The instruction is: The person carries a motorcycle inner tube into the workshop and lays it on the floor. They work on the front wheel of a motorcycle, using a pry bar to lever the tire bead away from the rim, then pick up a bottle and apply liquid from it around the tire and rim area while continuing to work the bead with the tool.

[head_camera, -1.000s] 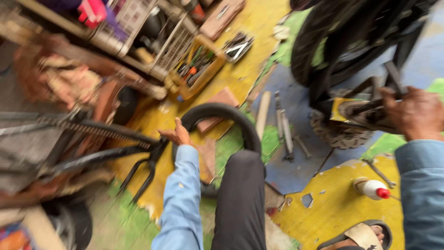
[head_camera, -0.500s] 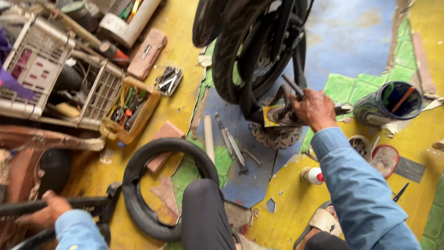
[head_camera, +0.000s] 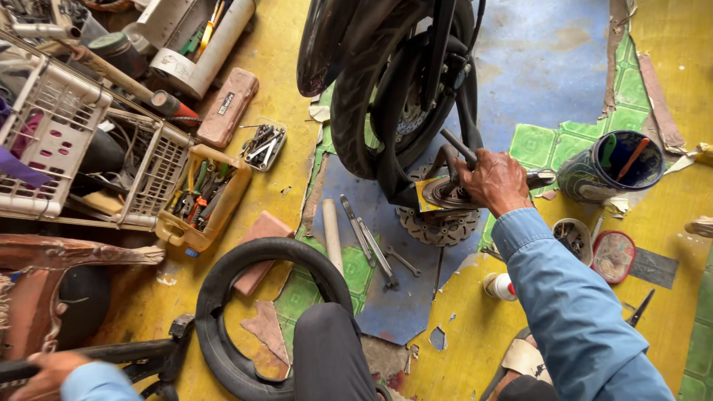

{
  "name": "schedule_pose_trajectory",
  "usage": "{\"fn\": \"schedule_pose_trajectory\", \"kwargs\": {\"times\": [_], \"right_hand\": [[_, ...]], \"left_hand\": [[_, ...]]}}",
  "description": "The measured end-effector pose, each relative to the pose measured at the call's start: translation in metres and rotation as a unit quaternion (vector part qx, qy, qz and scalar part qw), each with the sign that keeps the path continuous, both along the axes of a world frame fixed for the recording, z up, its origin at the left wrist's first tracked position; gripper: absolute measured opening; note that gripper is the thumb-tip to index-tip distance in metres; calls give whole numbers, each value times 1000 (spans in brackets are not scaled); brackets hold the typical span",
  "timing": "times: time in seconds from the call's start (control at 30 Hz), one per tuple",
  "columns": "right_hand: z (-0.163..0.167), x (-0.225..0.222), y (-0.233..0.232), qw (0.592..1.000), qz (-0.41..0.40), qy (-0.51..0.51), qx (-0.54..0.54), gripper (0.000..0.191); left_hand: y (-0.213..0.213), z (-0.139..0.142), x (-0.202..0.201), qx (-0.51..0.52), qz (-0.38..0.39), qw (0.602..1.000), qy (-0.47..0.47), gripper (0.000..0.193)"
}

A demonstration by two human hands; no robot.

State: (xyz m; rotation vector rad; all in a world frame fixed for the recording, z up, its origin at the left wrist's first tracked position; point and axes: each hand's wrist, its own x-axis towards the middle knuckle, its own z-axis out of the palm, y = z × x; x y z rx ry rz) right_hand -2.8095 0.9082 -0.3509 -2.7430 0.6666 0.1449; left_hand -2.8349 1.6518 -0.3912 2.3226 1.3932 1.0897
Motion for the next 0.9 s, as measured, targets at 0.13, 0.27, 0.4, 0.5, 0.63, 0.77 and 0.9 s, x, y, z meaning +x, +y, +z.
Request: {"fn": "schedule_pose_trajectory", "kwargs": {"times": [0.13, 0.27, 0.4, 0.5, 0.63, 0.77, 0.9], "right_hand": [[-1, 1, -1, 1000, 2, 9, -6, 63], [-1, -6, -3, 1000, 26, -7, -9, 62], [-3, -13, -5, 1000, 19, -1, -12, 61], [-7, -15, -7, 1000, 20, 2, -1, 59], [-12, -16, -12, 999, 42, -26, -6, 50], [-16, -17, -17, 998, 46, -33, 19, 37], [-22, -19, -21, 998, 52, -38, 10, 30]], "left_hand": [[-75, -34, 19, 61, -156, 976, -139, 39], [-230, -58, 34, -49, -485, 864, -122, 48], [-387, -35, 32, -178, -709, 681, -35, 53], [-484, 1, 54, -98, -802, 589, -14, 51], [-594, 34, 91, -45, -854, 514, -69, 37], [-650, 36, 114, -18, -876, 479, 59, 36], [-663, 21, 112, 107, -859, 490, 103, 40]]}}
